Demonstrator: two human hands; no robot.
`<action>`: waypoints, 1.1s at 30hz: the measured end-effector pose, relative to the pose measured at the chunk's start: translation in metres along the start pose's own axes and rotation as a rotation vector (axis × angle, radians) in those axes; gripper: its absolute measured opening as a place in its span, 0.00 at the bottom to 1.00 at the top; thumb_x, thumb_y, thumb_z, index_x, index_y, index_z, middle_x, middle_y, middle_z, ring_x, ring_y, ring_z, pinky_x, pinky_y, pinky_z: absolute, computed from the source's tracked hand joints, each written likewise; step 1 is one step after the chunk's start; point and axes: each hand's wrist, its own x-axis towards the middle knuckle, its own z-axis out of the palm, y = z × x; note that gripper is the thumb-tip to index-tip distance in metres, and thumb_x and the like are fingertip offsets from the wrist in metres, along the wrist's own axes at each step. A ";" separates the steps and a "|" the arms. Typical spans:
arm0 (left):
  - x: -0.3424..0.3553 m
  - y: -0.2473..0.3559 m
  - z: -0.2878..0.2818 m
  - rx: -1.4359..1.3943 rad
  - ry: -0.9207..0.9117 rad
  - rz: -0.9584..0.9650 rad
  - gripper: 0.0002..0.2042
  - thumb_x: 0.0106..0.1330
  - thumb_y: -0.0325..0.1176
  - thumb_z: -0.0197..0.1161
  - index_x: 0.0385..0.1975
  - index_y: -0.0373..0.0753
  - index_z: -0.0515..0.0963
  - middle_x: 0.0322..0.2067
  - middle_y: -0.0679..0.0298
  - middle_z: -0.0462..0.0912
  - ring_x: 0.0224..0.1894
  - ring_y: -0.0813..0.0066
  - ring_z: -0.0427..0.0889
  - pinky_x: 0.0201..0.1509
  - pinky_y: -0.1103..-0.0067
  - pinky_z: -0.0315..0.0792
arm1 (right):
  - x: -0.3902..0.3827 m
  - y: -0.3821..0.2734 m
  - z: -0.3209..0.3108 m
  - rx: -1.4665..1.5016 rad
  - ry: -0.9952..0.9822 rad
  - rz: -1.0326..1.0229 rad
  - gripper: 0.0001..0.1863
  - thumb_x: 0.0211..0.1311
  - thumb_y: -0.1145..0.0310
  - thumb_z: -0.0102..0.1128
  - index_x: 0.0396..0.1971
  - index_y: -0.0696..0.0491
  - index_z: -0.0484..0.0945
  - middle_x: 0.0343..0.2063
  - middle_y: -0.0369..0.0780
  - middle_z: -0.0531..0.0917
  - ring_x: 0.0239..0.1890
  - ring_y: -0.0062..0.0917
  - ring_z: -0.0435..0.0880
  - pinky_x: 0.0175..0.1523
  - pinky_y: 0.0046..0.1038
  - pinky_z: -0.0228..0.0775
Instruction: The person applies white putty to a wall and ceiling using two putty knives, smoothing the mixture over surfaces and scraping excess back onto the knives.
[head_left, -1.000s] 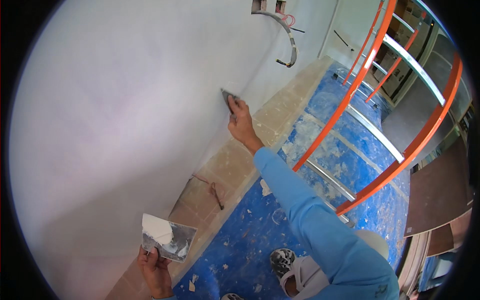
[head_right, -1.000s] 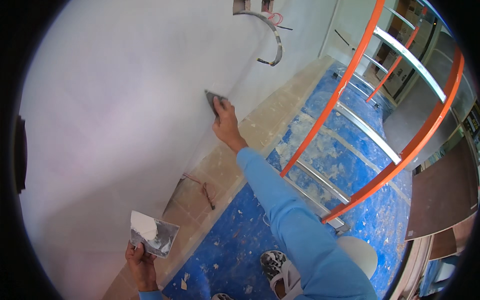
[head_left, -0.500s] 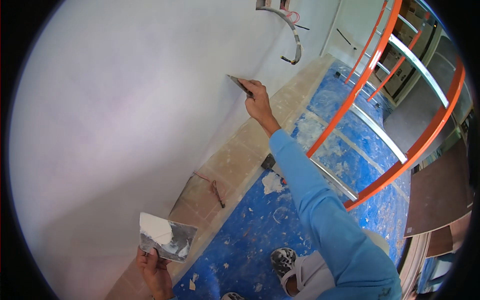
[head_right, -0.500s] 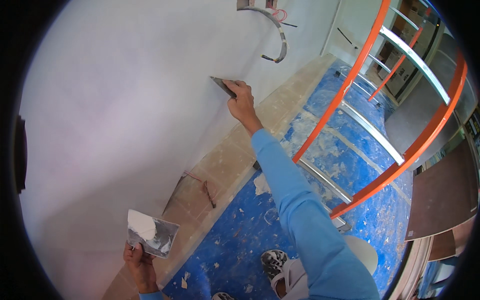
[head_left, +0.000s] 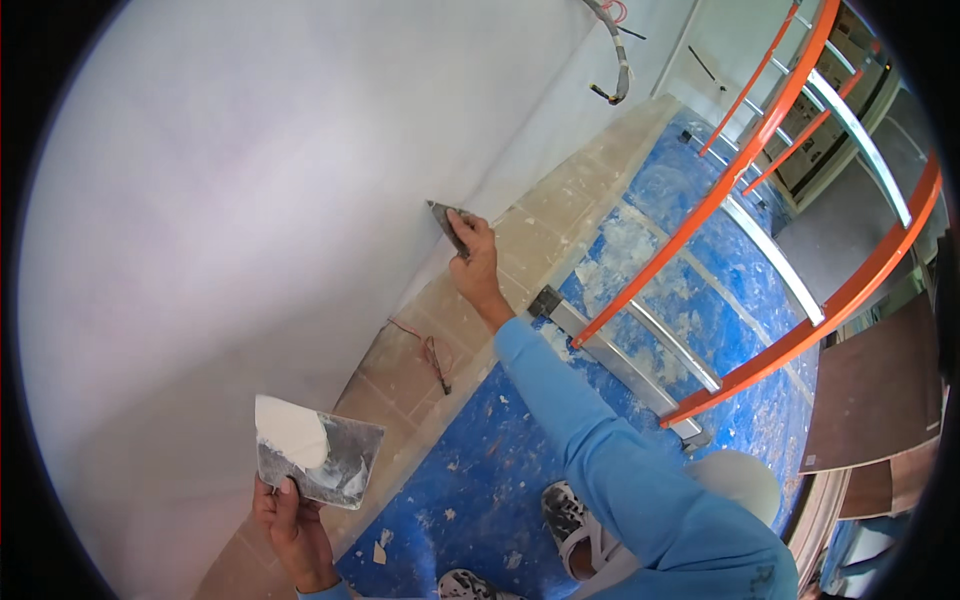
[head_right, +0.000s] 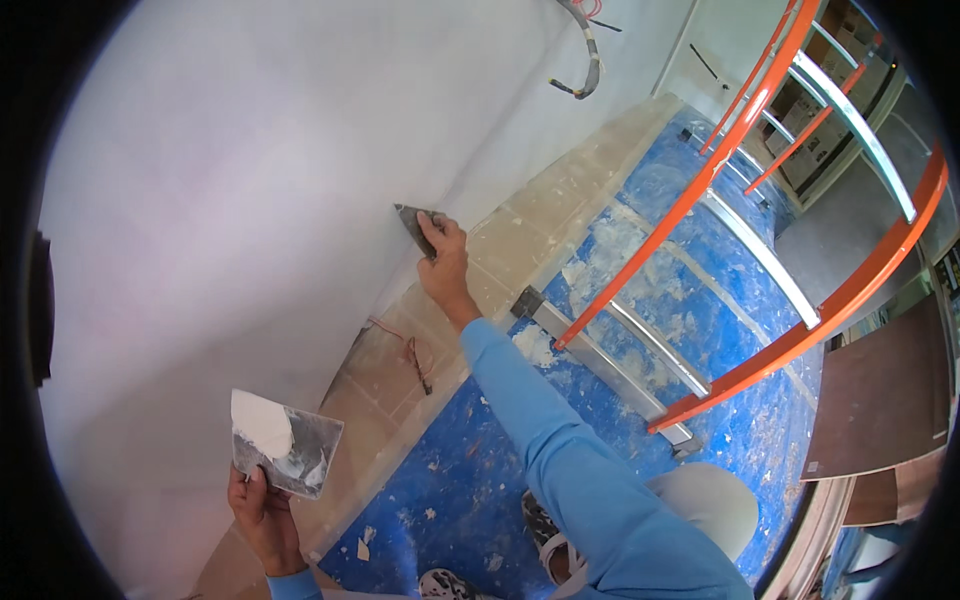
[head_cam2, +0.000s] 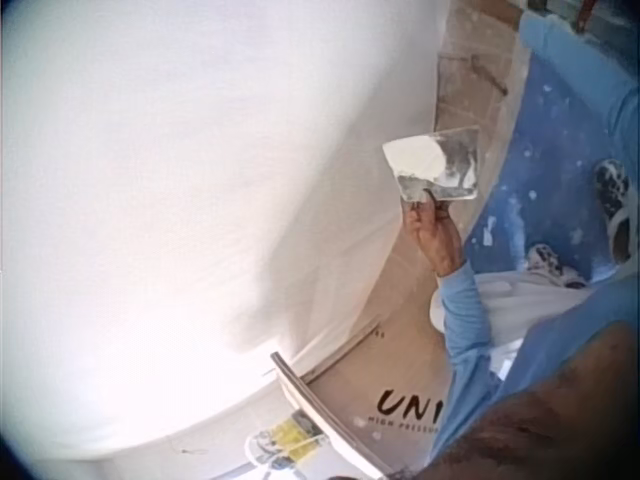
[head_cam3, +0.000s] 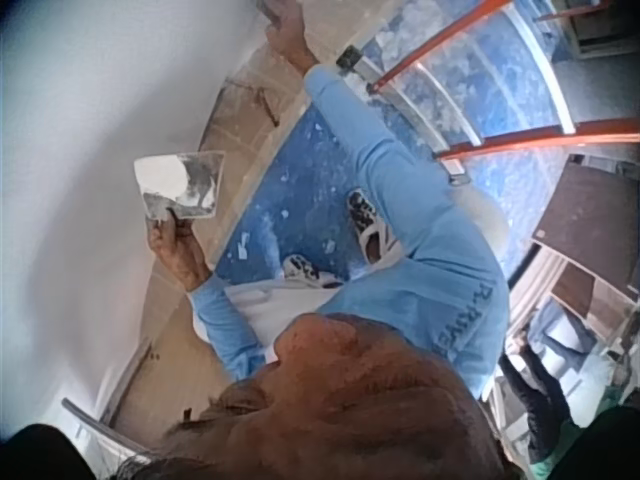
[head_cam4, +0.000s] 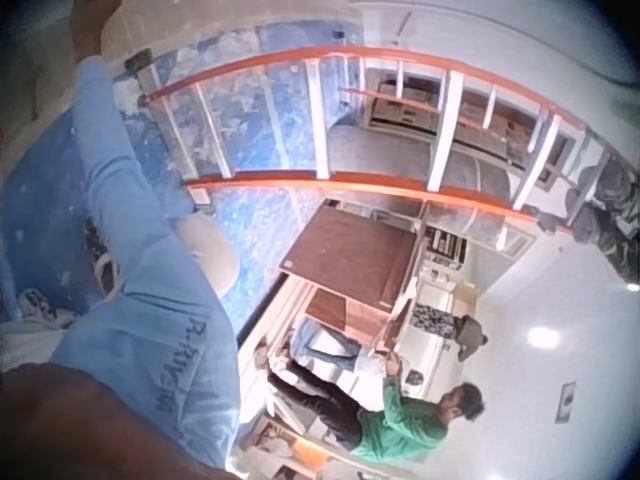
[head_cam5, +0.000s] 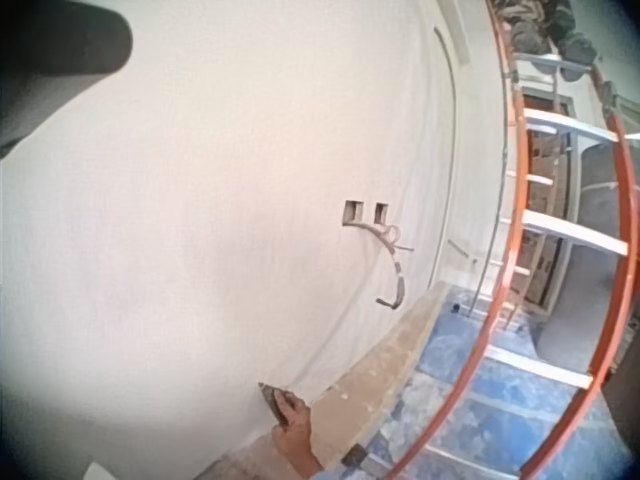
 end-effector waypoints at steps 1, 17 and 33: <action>0.000 0.002 0.002 -0.001 0.012 0.005 0.20 0.69 0.33 0.58 0.59 0.32 0.68 0.48 0.59 0.81 0.46 0.72 0.84 0.47 0.75 0.80 | -0.010 -0.003 0.007 0.023 0.002 0.019 0.38 0.38 0.85 0.49 0.58 0.49 0.78 0.50 0.47 0.76 0.53 0.44 0.72 0.59 0.36 0.68; 0.003 0.004 0.007 -0.034 0.047 0.031 0.19 0.69 0.31 0.59 0.57 0.31 0.70 0.50 0.58 0.80 0.49 0.73 0.81 0.53 0.77 0.75 | -0.115 -0.048 0.079 0.254 -0.010 0.316 0.38 0.41 0.88 0.44 0.60 0.57 0.74 0.44 0.46 0.76 0.47 0.33 0.77 0.51 0.25 0.69; 0.011 -0.007 -0.004 -0.077 0.066 0.158 0.21 0.70 0.29 0.57 0.60 0.29 0.66 0.53 0.55 0.78 0.54 0.69 0.80 0.59 0.73 0.74 | -0.201 -0.094 0.131 0.411 0.027 0.478 0.33 0.52 0.89 0.48 0.61 0.56 0.73 0.42 0.44 0.78 0.47 0.30 0.77 0.51 0.23 0.68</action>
